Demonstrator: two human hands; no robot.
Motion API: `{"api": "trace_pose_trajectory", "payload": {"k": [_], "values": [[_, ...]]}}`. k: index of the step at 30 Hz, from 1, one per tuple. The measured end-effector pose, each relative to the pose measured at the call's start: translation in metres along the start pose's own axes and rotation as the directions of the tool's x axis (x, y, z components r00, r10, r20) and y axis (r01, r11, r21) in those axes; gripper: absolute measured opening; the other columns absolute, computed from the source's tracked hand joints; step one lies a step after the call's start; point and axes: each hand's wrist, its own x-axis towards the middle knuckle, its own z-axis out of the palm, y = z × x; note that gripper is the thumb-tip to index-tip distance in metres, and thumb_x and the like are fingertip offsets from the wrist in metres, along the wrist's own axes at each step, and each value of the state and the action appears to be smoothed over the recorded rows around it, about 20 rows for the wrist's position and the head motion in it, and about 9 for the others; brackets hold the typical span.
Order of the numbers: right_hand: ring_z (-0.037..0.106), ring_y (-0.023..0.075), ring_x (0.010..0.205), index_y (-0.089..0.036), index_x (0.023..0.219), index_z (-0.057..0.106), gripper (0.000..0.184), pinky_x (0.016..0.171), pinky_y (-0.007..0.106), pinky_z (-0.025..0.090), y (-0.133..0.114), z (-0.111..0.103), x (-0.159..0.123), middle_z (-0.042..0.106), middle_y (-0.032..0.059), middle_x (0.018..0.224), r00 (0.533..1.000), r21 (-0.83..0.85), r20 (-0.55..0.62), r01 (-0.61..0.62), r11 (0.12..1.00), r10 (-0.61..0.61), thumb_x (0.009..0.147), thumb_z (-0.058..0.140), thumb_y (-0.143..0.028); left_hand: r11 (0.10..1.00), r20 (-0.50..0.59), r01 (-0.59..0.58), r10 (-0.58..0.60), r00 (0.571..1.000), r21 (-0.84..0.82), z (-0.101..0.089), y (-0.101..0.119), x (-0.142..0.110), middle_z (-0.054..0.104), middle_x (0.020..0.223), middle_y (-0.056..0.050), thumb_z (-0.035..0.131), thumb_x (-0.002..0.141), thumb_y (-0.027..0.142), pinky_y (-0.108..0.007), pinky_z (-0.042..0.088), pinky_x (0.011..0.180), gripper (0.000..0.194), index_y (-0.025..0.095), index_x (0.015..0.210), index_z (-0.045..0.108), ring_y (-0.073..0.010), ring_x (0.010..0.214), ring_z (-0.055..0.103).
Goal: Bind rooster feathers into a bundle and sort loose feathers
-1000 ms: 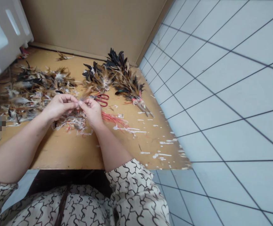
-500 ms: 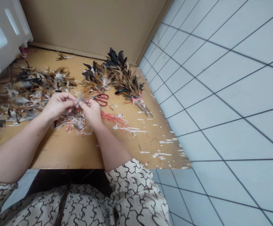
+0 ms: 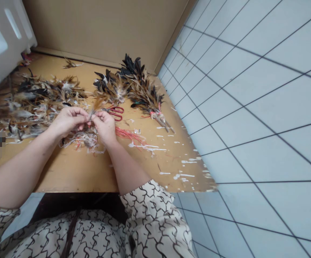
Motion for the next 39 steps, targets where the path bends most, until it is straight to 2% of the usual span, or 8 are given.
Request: {"api": "trace_pose_trajectory", "payload": {"k": [13, 19, 26, 33, 39], "values": [[0.038, 0.0029, 0.040, -0.017, 0.062, 0.051, 0.011, 0.040, 0.016, 0.028, -0.0022, 0.0012, -0.0008, 0.053, -0.0070, 0.047, 0.999, 0.017, -0.034, -0.020, 1.000, 0.020, 0.064, 0.062, -0.017, 1.000, 0.043, 0.016, -0.017, 0.999, 0.016, -0.0003, 0.0004, 0.0002, 0.057, 0.045, 0.002, 0.066, 0.057, 0.011, -0.016, 0.031, 0.034, 0.012, 0.013, 0.054, 0.056, -0.0041, 0.031, 0.041], [0.038, 0.0032, 0.041, -0.018, 0.061, 0.049, 0.015, 0.039, 0.016, 0.027, -0.0018, 0.0013, -0.0014, 0.056, -0.0055, 0.049, 0.999, 0.014, -0.026, -0.034, 0.999, 0.035, 0.066, 0.063, -0.019, 1.000, -0.008, -0.015, 0.015, 1.000, -0.026, 0.0007, 0.0010, -0.0005, 0.055, 0.041, 0.003, 0.059, 0.057, 0.008, -0.017, 0.030, 0.034, 0.008, 0.014, 0.055, 0.054, -0.0057, 0.030, 0.042], [0.039, 0.0033, 0.041, -0.018, 0.062, 0.049, 0.014, 0.040, 0.015, 0.030, -0.0017, 0.0010, -0.0007, 0.055, -0.0064, 0.049, 0.999, 0.024, -0.037, -0.027, 0.999, 0.028, 0.066, 0.062, -0.017, 0.999, -0.037, -0.024, 0.023, 0.999, -0.040, 0.0015, 0.0024, -0.0008, 0.055, 0.040, 0.004, 0.064, 0.056, 0.007, -0.015, 0.030, 0.033, 0.013, 0.014, 0.057, 0.053, -0.0046, 0.029, 0.042], [0.041, 0.0032, 0.042, -0.018, 0.063, 0.049, 0.013, 0.042, 0.016, 0.033, -0.0025, 0.0016, -0.0018, 0.053, -0.0073, 0.049, 0.999, 0.034, -0.033, -0.011, 0.999, 0.012, 0.066, 0.061, -0.017, 1.000, 0.020, 0.030, -0.030, 0.999, -0.003, 0.0009, 0.0017, -0.0009, 0.057, 0.043, 0.003, 0.070, 0.055, 0.011, -0.015, 0.031, 0.032, 0.014, 0.013, 0.055, 0.057, -0.0042, 0.031, 0.042], [0.042, 0.0033, 0.042, -0.018, 0.063, 0.050, 0.013, 0.040, 0.016, 0.031, -0.0020, 0.0011, -0.0010, 0.053, -0.0072, 0.049, 0.999, 0.018, -0.026, -0.021, 1.000, 0.022, 0.065, 0.063, -0.018, 1.000, 0.059, 0.017, -0.017, 0.998, -0.013, 0.0000, 0.0002, -0.0003, 0.057, 0.043, 0.003, 0.068, 0.055, 0.012, -0.015, 0.032, 0.033, 0.013, 0.014, 0.054, 0.055, -0.0042, 0.031, 0.042]]}}
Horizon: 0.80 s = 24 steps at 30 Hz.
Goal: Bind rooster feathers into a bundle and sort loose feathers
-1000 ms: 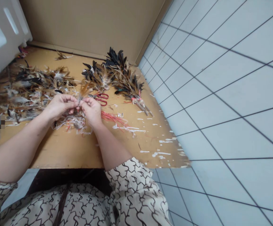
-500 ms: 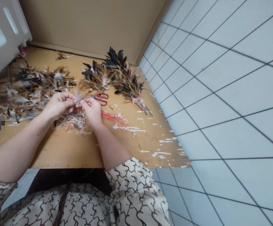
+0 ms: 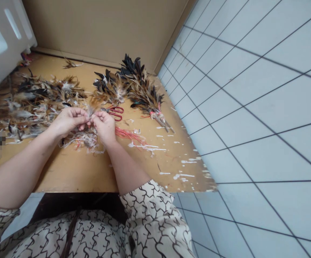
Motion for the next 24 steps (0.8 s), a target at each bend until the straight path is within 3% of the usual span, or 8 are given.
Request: {"api": "trace_pose_trajectory", "payload": {"k": [10, 24], "values": [[0.040, 0.0034, 0.042, -0.017, 0.064, 0.051, 0.010, 0.040, 0.016, 0.030, -0.0001, 0.0006, -0.0002, 0.053, -0.0064, 0.049, 1.000, 0.012, -0.025, -0.016, 1.000, 0.017, 0.066, 0.061, -0.016, 0.997, -0.072, -0.040, 0.035, 0.997, -0.066, 0.0010, 0.0005, 0.0001, 0.057, 0.042, 0.004, 0.064, 0.056, 0.009, -0.015, 0.032, 0.033, 0.014, 0.015, 0.059, 0.051, -0.0053, 0.030, 0.043], [0.043, 0.0041, 0.043, -0.019, 0.065, 0.048, 0.017, 0.043, 0.017, 0.035, 0.0017, 0.0010, -0.0006, 0.051, -0.0079, 0.050, 0.999, 0.005, 0.009, 0.033, 0.999, -0.033, 0.065, 0.065, -0.021, 1.000, -0.018, -0.005, 0.005, 1.000, -0.008, 0.0002, -0.0006, 0.0003, 0.056, 0.043, 0.003, 0.070, 0.057, 0.011, -0.016, 0.032, 0.034, 0.016, 0.013, 0.056, 0.054, -0.0045, 0.031, 0.043]]}}
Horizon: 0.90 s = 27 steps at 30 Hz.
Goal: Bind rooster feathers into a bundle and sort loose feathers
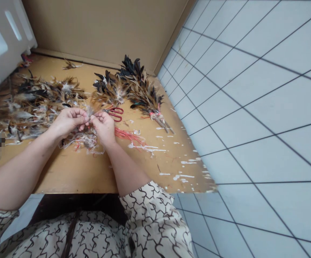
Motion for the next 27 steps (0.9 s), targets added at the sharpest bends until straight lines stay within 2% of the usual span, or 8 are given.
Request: {"api": "trace_pose_trajectory", "payload": {"k": [7, 14, 20, 27], "values": [[0.045, 0.0050, 0.043, -0.019, 0.059, 0.045, 0.021, 0.045, 0.018, 0.037, 0.0040, 0.0000, 0.0011, 0.050, -0.0078, 0.047, 1.000, -0.054, -0.015, 0.017, 0.998, -0.018, 0.066, 0.064, -0.021, 1.000, -0.003, 0.003, -0.003, 1.000, 0.012, 0.0007, 0.0005, -0.0009, 0.057, 0.044, 0.002, 0.072, 0.056, 0.011, -0.016, 0.033, 0.034, 0.017, 0.013, 0.055, 0.054, -0.0047, 0.031, 0.043], [0.044, 0.0042, 0.044, -0.017, 0.058, 0.049, 0.016, 0.047, 0.019, 0.037, 0.0054, -0.0018, 0.0024, 0.056, -0.0057, 0.052, 0.999, -0.061, -0.040, 0.034, 0.998, -0.036, 0.066, 0.063, -0.019, 1.000, -0.039, -0.031, 0.031, 0.999, -0.002, -0.0007, -0.0004, 0.0000, 0.058, 0.045, 0.002, 0.070, 0.056, 0.013, -0.016, 0.033, 0.034, 0.016, 0.014, 0.056, 0.054, -0.0050, 0.031, 0.044], [0.043, 0.0043, 0.043, -0.017, 0.057, 0.049, 0.018, 0.048, 0.019, 0.038, 0.0057, -0.0013, 0.0036, 0.053, -0.0066, 0.049, 0.999, -0.066, -0.050, 0.013, 0.998, -0.017, 0.066, 0.064, -0.020, 0.998, -0.032, -0.028, 0.030, 0.999, 0.058, -0.0005, -0.0015, -0.0005, 0.057, 0.044, 0.002, 0.071, 0.054, 0.014, -0.016, 0.034, 0.035, 0.015, 0.013, 0.054, 0.056, -0.0046, 0.033, 0.044], [0.038, 0.0037, 0.041, -0.018, 0.059, 0.050, 0.022, 0.042, 0.019, 0.031, 0.0060, -0.0024, 0.0039, 0.049, -0.0082, 0.047, 1.000, -0.023, 0.008, 0.011, 1.000, -0.011, 0.065, 0.069, -0.027, 0.995, -0.020, -0.041, 0.043, 0.999, 0.093, 0.0005, 0.0010, -0.0013, 0.054, 0.042, 0.003, 0.075, 0.052, 0.021, -0.016, 0.032, 0.034, 0.020, 0.013, 0.053, 0.056, -0.0043, 0.032, 0.042]]}}
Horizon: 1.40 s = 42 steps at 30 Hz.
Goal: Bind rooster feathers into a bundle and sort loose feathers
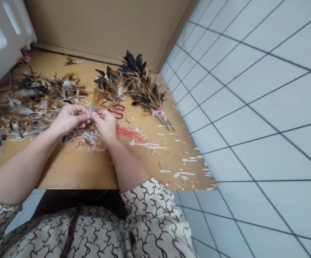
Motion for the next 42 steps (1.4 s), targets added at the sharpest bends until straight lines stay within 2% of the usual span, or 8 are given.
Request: {"api": "trace_pose_trajectory", "payload": {"k": [9, 25, 28, 32, 35, 37, 39, 42], "values": [[0.041, 0.0046, 0.046, -0.017, 0.056, 0.052, 0.028, 0.046, 0.019, 0.031, -0.001, -0.005, 0.002, 0.050, -0.0063, 0.049, 0.987, 0.071, 0.157, -0.030, 0.997, 0.018, 0.064, 0.073, -0.035, 1.000, 0.085, -0.018, 0.016, 0.996, 0.024, -0.002, 0.000, -0.001, 0.055, 0.045, 0.001, 0.075, 0.054, 0.027, -0.017, 0.031, 0.035, 0.023, 0.013, 0.051, 0.057, -0.0046, 0.034, 0.042], [0.037, 0.0032, 0.047, -0.018, 0.052, 0.046, 0.027, 0.045, 0.018, 0.032, -0.007, -0.016, 0.015, 0.059, -0.0046, 0.064, 0.996, 0.172, -0.079, -0.033, 0.984, 0.048, 0.064, 0.070, -0.023, 0.951, 0.002, -0.056, 0.058, 0.998, 0.303, -0.011, 0.002, 0.000, 0.052, 0.045, 0.003, 0.065, 0.058, 0.022, -0.021, 0.035, 0.043, 0.010, 0.014, 0.057, 0.060, -0.0069, 0.039, 0.041], [0.037, 0.0032, 0.047, -0.018, 0.052, 0.045, 0.028, 0.045, 0.018, 0.032, -0.007, -0.017, 0.015, 0.060, -0.0044, 0.064, 0.996, 0.167, -0.081, -0.026, 0.986, 0.040, 0.063, 0.070, -0.024, 0.880, 0.051, -0.117, 0.105, 0.993, 0.460, -0.009, 0.000, 0.000, 0.051, 0.047, 0.004, 0.063, 0.061, 0.024, -0.022, 0.035, 0.046, 0.011, 0.014, 0.064, 0.064, -0.0077, 0.042, 0.041], [0.036, 0.0033, 0.047, -0.018, 0.052, 0.045, 0.029, 0.044, 0.018, 0.030, -0.006, -0.016, 0.014, 0.059, -0.0044, 0.061, 0.996, 0.140, -0.088, -0.012, 0.990, 0.024, 0.062, 0.071, -0.025, 0.682, 0.090, -0.211, 0.210, 0.974, 0.701, -0.007, -0.005, 0.001, 0.058, 0.061, 0.001, 0.061, 0.065, 0.029, -0.027, 0.039, 0.058, 0.024, 0.016, 0.083, 0.068, -0.0127, 0.055, 0.048], [0.036, 0.0037, 0.048, -0.018, 0.051, 0.046, 0.029, 0.045, 0.019, 0.030, -0.005, -0.016, 0.014, 0.056, -0.0048, 0.059, 0.995, 0.107, -0.096, -0.006, 0.994, 0.016, 0.062, 0.071, -0.026, 0.523, 0.144, -0.267, 0.263, 0.954, 0.810, -0.007, -0.012, 0.002, 0.060, 0.069, -0.003, 0.060, 0.066, 0.032, -0.030, 0.040, 0.064, 0.019, 0.019, 0.077, 0.068, -0.0179, 0.066, 0.053], [0.035, 0.0038, 0.048, -0.018, 0.051, 0.046, 0.029, 0.045, 0.019, 0.030, -0.005, -0.016, 0.014, 0.056, -0.0047, 0.059, 0.995, 0.095, -0.095, -0.011, 0.995, 0.020, 0.062, 0.071, -0.026, 0.483, 0.166, -0.292, 0.286, 0.944, 0.826, -0.007, -0.016, 0.004, 0.059, 0.068, -0.005, 0.060, 0.064, 0.026, -0.031, 0.040, 0.066, 0.008, 0.020, 0.066, 0.066, -0.0202, 0.070, 0.054], [0.035, 0.0040, 0.048, -0.018, 0.051, 0.046, 0.029, 0.045, 0.019, 0.030, -0.006, -0.016, 0.014, 0.054, -0.0049, 0.057, 0.995, 0.087, -0.094, -0.016, 0.996, 0.024, 0.062, 0.072, -0.026, 0.520, 0.146, -0.302, 0.319, 0.937, 0.799, -0.008, -0.020, 0.006, 0.058, 0.066, -0.005, 0.059, 0.061, 0.017, -0.030, 0.040, 0.067, 0.006, 0.021, 0.058, 0.063, -0.0202, 0.070, 0.053], [0.034, 0.0049, 0.048, -0.018, 0.051, 0.046, 0.029, 0.046, 0.020, 0.030, -0.006, -0.016, 0.014, 0.048, -0.0058, 0.052, 0.995, 0.069, -0.096, -0.022, 0.997, 0.028, 0.063, 0.071, -0.026, 0.665, 0.055, -0.279, 0.337, 0.940, 0.693, -0.010, -0.019, 0.008, 0.056, 0.060, -0.002, 0.057, 0.060, 0.013, -0.028, 0.039, 0.063, 0.009, 0.020, 0.055, 0.059, -0.0167, 0.062, 0.050]]}}
